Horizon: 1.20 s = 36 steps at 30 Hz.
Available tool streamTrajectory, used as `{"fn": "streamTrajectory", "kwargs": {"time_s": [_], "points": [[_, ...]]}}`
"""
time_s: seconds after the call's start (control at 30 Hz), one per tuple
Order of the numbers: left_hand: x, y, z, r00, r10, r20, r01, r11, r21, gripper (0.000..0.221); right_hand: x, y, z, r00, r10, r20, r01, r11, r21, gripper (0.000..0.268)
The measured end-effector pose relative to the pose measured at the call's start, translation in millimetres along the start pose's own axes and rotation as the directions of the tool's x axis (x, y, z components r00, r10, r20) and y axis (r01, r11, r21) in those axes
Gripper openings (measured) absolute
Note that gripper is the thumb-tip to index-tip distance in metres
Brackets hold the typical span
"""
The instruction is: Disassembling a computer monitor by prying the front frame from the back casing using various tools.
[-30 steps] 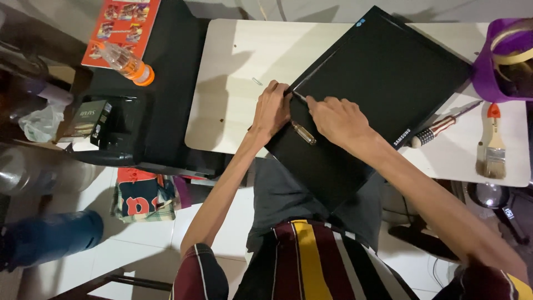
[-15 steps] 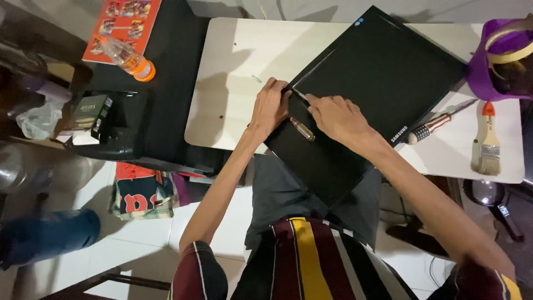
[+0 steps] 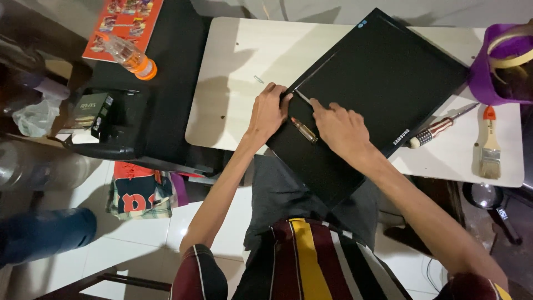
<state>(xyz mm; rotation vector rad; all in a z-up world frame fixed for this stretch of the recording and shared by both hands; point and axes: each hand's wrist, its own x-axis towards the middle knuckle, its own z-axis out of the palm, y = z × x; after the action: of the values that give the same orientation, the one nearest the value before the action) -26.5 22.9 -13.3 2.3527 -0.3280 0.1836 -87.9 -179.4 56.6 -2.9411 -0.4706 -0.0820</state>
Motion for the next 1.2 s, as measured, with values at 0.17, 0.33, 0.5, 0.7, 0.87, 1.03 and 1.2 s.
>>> {"fn": "streamTrajectory", "kwargs": {"time_s": [0.17, 0.33, 0.5, 0.7, 0.87, 1.03, 1.2], "points": [[-0.5, 2.7, -0.2, 1.0, 0.011, -0.02, -0.011, 1.0, 0.008, 0.024, 3.7, 3.5, -15.7, 0.999, -0.039, 0.016, 0.04, 0.998, -0.058, 0.03], [0.9, 5.2, -5.8, 0.999, 0.017, -0.041, -0.018, 1.0, -0.01, 0.022, 11.4, 6.7, -28.4, 0.968, 0.062, 0.244, -0.109, 0.977, 0.186, 0.038], [-1.0, 7.8, -9.5, 0.999, 0.029, -0.031, -0.031, 0.998, -0.062, 0.023, 16.6, 17.9, -26.6, 0.954, 0.088, 0.286, -0.168, 0.947, 0.272, 0.042], [-0.8, 4.9, -5.8, 0.998, 0.011, -0.061, -0.015, 0.997, -0.07, 0.025, -15.0, 4.3, -29.4, 0.992, 0.049, 0.119, -0.04, 0.996, -0.078, 0.033], [1.1, 6.8, -6.8, 0.999, -0.002, -0.037, -0.001, 0.995, -0.095, 0.025, -16.1, 16.9, -29.4, 0.995, 0.054, 0.083, -0.056, 0.998, 0.014, 0.032], [-3.6, 12.1, -13.0, 1.0, -0.013, -0.011, 0.012, 0.997, -0.075, 0.024, -15.0, 7.0, -28.0, 0.993, 0.035, 0.113, -0.042, 0.997, 0.059, 0.033], [-3.7, 7.5, -3.8, 0.999, 0.043, -0.029, -0.042, 0.999, 0.028, 0.025, -15.1, 6.0, -29.4, 0.994, 0.023, 0.107, -0.032, 0.996, 0.085, 0.035]]}}
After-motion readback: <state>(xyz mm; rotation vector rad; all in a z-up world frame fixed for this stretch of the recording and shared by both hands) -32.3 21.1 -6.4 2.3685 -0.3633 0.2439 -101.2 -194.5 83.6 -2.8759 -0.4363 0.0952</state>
